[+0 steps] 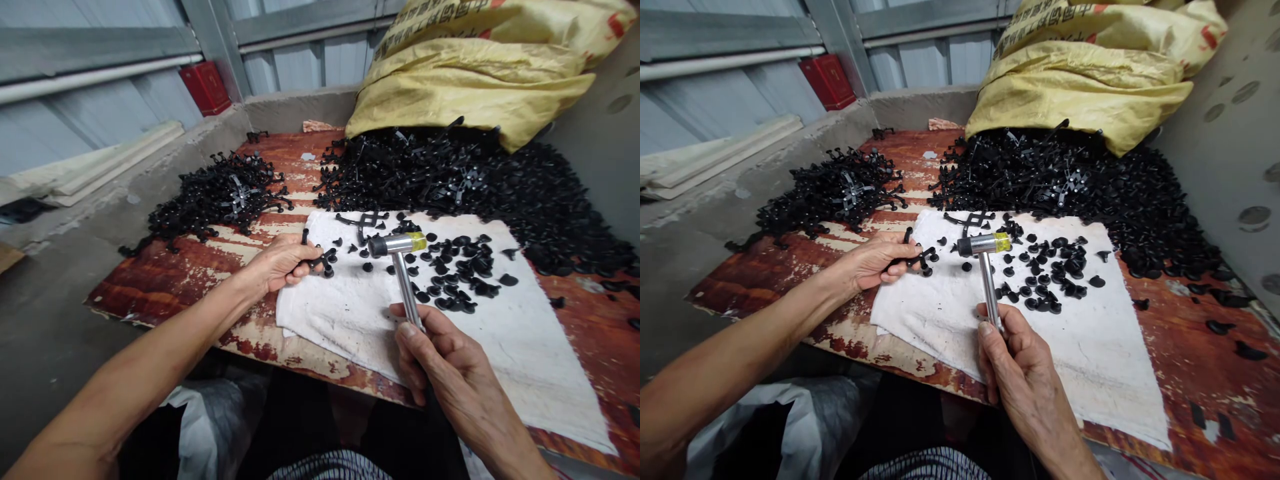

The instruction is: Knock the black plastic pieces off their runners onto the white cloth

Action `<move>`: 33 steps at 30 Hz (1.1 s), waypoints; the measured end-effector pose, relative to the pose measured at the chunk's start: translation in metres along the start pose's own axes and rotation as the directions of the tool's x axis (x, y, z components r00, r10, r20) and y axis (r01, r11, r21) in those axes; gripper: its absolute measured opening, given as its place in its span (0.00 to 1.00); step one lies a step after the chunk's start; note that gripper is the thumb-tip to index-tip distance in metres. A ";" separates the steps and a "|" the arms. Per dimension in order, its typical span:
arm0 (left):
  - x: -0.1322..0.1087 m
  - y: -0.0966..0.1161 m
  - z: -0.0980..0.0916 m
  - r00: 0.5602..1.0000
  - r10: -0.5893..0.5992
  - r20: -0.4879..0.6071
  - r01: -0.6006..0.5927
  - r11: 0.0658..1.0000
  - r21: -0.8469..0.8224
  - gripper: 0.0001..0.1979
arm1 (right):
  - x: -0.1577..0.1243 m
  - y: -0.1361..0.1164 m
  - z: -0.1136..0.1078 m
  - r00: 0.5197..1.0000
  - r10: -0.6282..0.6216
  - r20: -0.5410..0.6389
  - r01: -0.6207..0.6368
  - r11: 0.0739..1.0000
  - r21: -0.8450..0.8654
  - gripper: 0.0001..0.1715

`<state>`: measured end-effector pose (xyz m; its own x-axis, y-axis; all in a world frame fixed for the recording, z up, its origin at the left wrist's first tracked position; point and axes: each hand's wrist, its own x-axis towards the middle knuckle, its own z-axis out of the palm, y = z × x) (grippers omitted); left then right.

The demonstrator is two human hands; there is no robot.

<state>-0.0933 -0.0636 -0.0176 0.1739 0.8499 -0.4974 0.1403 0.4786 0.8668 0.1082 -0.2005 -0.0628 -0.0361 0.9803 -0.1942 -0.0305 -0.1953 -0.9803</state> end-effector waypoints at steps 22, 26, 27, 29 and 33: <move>0.001 0.017 0.001 1.000 -0.019 0.013 0.016 0.976 0.217 0.11 | 0.032 -0.026 -0.001 0.800 -0.538 0.266 0.512 0.381 -0.769 0.34; 0.003 0.015 -0.001 1.000 0.002 0.020 -0.006 0.983 0.183 0.11 | 0.037 -0.021 -0.003 0.812 -0.468 0.350 0.508 0.271 -0.817 0.39; 0.003 0.014 -0.002 1.000 0.004 0.023 -0.008 0.984 0.178 0.11 | 0.037 -0.020 -0.003 0.810 -0.464 0.359 0.511 0.258 -0.820 0.40; 0.004 0.012 -0.003 0.999 0.000 0.033 -0.005 0.986 0.166 0.10 | 0.036 -0.021 -0.003 0.804 -0.471 0.363 0.511 0.234 -0.827 0.41; 0.004 0.009 -0.005 0.998 -0.016 0.064 0.008 0.993 0.117 0.09 | 0.035 -0.022 -0.002 0.805 -0.477 0.353 0.500 0.223 -0.837 0.39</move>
<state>-0.0959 -0.0553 -0.0116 0.2340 0.8263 -0.5122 0.2550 0.4563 0.8525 0.1092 -0.1617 -0.0484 -0.3675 0.8716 0.3245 0.8111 0.4711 -0.3467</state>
